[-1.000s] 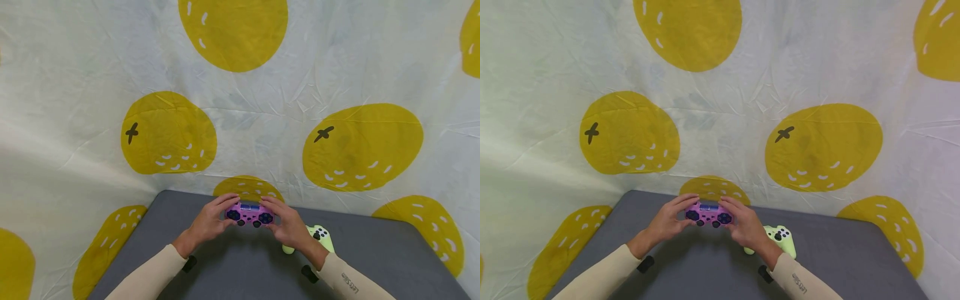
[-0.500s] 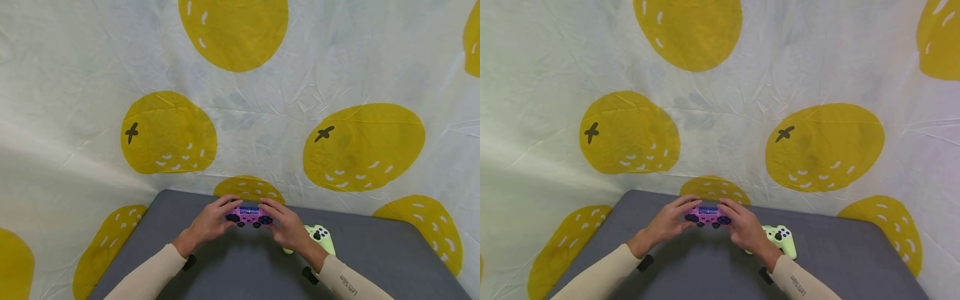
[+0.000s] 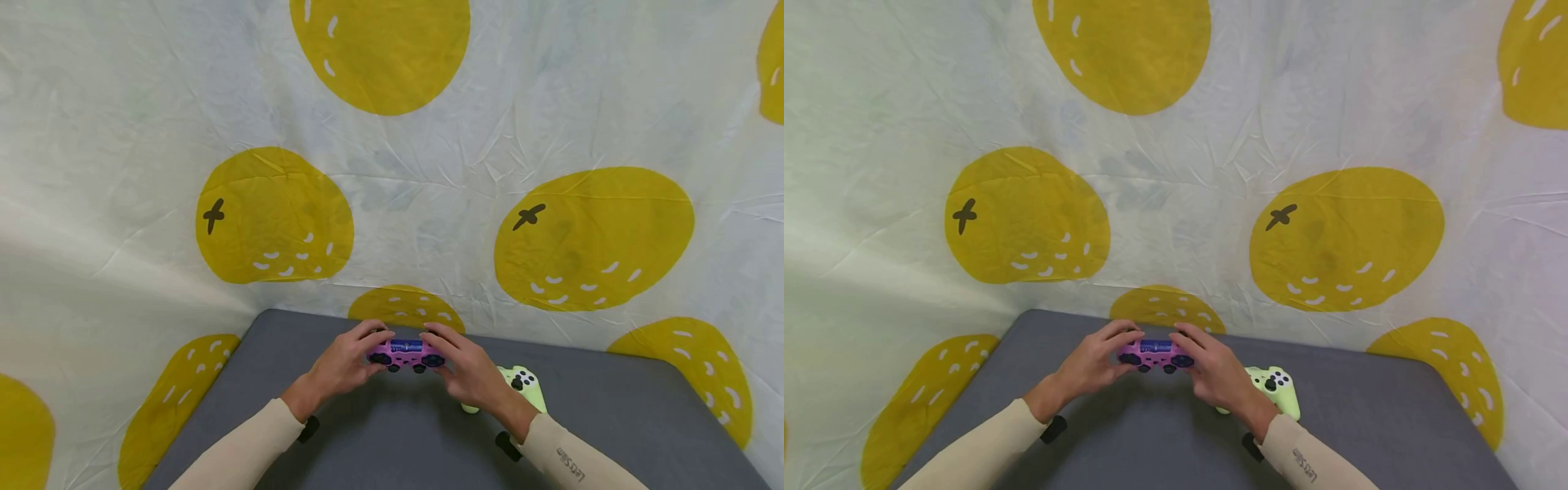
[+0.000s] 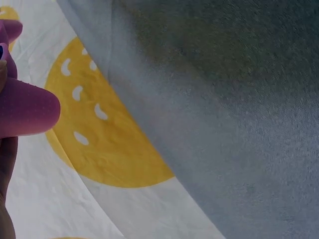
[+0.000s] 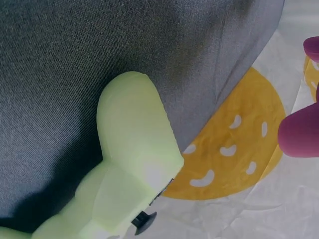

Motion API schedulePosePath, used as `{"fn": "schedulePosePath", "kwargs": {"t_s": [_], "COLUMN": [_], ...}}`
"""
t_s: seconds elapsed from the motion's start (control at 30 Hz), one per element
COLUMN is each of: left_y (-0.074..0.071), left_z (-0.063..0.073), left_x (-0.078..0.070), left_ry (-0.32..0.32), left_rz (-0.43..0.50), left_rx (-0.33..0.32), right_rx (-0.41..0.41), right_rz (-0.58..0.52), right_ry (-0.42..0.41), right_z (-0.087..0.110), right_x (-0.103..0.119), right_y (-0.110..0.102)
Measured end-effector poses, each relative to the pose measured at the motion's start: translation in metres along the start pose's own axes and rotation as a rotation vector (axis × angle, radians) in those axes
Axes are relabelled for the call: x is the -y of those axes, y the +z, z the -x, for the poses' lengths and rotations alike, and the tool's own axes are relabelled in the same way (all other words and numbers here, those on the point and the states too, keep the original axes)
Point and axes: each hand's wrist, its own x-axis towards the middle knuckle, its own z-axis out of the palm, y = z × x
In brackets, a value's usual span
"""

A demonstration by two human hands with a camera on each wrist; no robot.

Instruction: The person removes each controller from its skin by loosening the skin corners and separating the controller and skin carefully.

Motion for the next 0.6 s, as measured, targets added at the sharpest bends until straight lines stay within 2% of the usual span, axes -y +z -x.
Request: {"fn": "schedulePosePath", "kwargs": {"t_s": [0.3, 0.6], "left_y": [0.0009, 0.0033], "left_z": [0.0015, 0.0024], "left_x": [-0.0004, 0.0010], "left_ry": [0.043, 0.073], "left_rz": [-0.044, -0.083], "left_rx": [-0.040, -0.052], "right_rx": [0.086, 0.128], "right_rz": [-0.046, -0.060], "right_ry": [0.053, 0.091], "right_z": [-0.0037, -0.0058], "right_x": [0.0018, 0.0033], "right_y": [-0.0060, -0.0099]}}
